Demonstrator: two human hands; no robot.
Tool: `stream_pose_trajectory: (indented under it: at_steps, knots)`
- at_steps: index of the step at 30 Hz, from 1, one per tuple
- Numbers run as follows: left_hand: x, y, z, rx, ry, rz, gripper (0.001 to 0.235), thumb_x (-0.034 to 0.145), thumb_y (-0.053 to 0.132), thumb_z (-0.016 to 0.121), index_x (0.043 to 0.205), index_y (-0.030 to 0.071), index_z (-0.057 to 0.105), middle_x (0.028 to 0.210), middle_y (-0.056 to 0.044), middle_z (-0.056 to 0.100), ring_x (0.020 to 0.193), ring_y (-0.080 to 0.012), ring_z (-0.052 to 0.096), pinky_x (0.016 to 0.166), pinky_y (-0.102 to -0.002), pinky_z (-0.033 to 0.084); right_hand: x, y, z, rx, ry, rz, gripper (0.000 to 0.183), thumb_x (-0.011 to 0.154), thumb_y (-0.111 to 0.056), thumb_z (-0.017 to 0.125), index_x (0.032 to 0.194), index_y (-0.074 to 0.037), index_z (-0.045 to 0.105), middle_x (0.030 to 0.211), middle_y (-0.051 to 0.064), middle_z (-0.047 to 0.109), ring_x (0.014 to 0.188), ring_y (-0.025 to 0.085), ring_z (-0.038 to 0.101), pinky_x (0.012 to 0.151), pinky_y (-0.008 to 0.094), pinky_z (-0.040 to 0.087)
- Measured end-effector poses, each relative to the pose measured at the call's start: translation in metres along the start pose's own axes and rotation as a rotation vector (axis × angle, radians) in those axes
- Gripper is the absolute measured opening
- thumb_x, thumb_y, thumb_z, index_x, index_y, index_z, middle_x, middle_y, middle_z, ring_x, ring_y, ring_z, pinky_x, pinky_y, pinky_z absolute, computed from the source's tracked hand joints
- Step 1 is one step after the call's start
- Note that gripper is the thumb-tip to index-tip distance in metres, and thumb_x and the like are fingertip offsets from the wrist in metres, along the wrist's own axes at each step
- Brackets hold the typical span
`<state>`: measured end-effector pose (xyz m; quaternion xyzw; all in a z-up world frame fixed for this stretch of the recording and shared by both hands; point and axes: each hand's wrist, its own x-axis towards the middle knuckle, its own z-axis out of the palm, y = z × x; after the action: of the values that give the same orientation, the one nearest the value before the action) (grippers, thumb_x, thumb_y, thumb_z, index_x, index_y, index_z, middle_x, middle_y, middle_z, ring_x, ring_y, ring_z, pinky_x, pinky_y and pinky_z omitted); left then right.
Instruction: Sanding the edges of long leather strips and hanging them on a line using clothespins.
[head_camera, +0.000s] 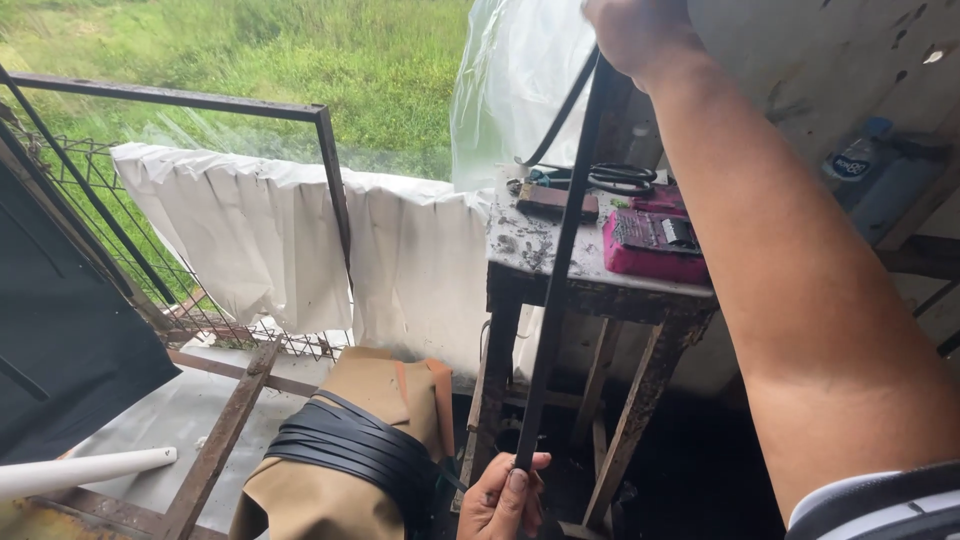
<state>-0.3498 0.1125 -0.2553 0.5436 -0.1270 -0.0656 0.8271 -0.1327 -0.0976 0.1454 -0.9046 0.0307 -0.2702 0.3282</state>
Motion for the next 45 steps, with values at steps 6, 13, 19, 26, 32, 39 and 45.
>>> stream_pose_trajectory:
  at_steps: [6, 13, 19, 26, 32, 39, 45]
  knots:
    - [0.007, -0.033, -0.016, 0.013, 0.025, 0.041, 0.038, 0.093, 0.023, 0.067, 0.118, 0.001, 0.084, 0.096, -0.008, 0.072, 0.054, -0.0132, 0.062, 0.048, -0.023, 0.059, -0.043, -0.039, 0.01, -0.184, -0.289, 0.175, 0.075, 0.099, -0.012, 0.061, 0.162, -0.027, 0.024, 0.162, 0.011, 0.029, 0.141, 0.04, 0.039, 0.112, 0.055, 0.035]
    - [-0.01, -0.063, -0.044, -0.286, -0.112, -0.188, 0.024, 0.086, 0.002, 0.074, 0.104, -0.012, 0.08, 0.073, -0.019, 0.071, 0.064, -0.0244, 0.068, 0.067, -0.031, 0.056, -0.02, -0.002, 0.032, 0.217, -0.644, 0.108, 0.083, 0.098, -0.008, 0.056, 0.165, -0.026, 0.011, 0.161, 0.024, 0.032, 0.12, 0.029, 0.066, 0.081, 0.031, 0.062]
    - [-0.021, -0.1, -0.062, -0.316, -0.172, -0.008, 0.026, 0.087, -0.002, 0.073, 0.11, -0.015, 0.077, 0.089, -0.023, 0.069, 0.074, -0.0333, 0.075, 0.073, -0.038, 0.065, -0.002, 0.027, 0.064, -1.07, -0.606, -0.003, 0.075, 0.101, -0.032, 0.063, 0.164, -0.028, 0.022, 0.162, 0.008, 0.036, 0.143, 0.035, 0.043, 0.108, 0.05, 0.05]
    - [-0.024, -0.15, -0.092, -0.428, -0.289, 0.007, 0.039, 0.092, -0.015, 0.061, 0.125, 0.004, 0.053, 0.119, -0.032, 0.071, 0.081, -0.0246, 0.077, 0.079, -0.031, 0.063, -0.038, 0.016, 0.049, -0.545, -0.519, 0.03, 0.025, 0.104, -0.023, 0.059, 0.123, -0.008, 0.056, 0.126, 0.014, 0.06, 0.106, 0.032, 0.061, 0.087, 0.044, 0.053]
    - [-0.023, -0.159, -0.087, -0.839, -0.654, 0.147, 0.041, 0.105, 0.009, 0.039, 0.139, -0.013, 0.047, 0.098, -0.021, 0.056, 0.062, -0.0194, 0.047, 0.078, -0.046, 0.048, -0.057, 0.003, 0.045, -0.509, -0.6, 0.005, 0.025, 0.099, -0.022, 0.056, 0.119, -0.016, 0.069, 0.129, 0.006, 0.064, 0.11, 0.028, 0.062, 0.087, 0.043, 0.054]
    - [-0.039, -0.122, -0.048, -0.5, -0.261, 0.236, 0.026, 0.096, -0.001, 0.057, 0.116, -0.018, 0.061, 0.12, -0.034, 0.056, 0.075, -0.0267, 0.07, 0.075, -0.044, 0.065, -0.029, 0.058, 0.113, -0.945, -0.743, -0.058, 0.048, 0.086, 0.009, 0.049, 0.132, -0.002, 0.058, 0.11, 0.013, 0.065, 0.093, 0.03, 0.063, 0.083, 0.044, 0.049]
    - [-0.044, -0.111, -0.043, -0.348, -0.08, 0.167, 0.023, 0.081, -0.02, 0.076, 0.102, -0.01, 0.072, 0.099, -0.024, 0.063, 0.067, -0.027, 0.074, 0.064, -0.039, 0.071, -0.037, 0.037, 0.076, -0.944, -0.559, -0.169, 0.033, 0.093, -0.028, 0.066, 0.121, -0.011, 0.065, 0.117, 0.011, 0.057, 0.105, 0.028, 0.058, 0.093, 0.045, 0.046]
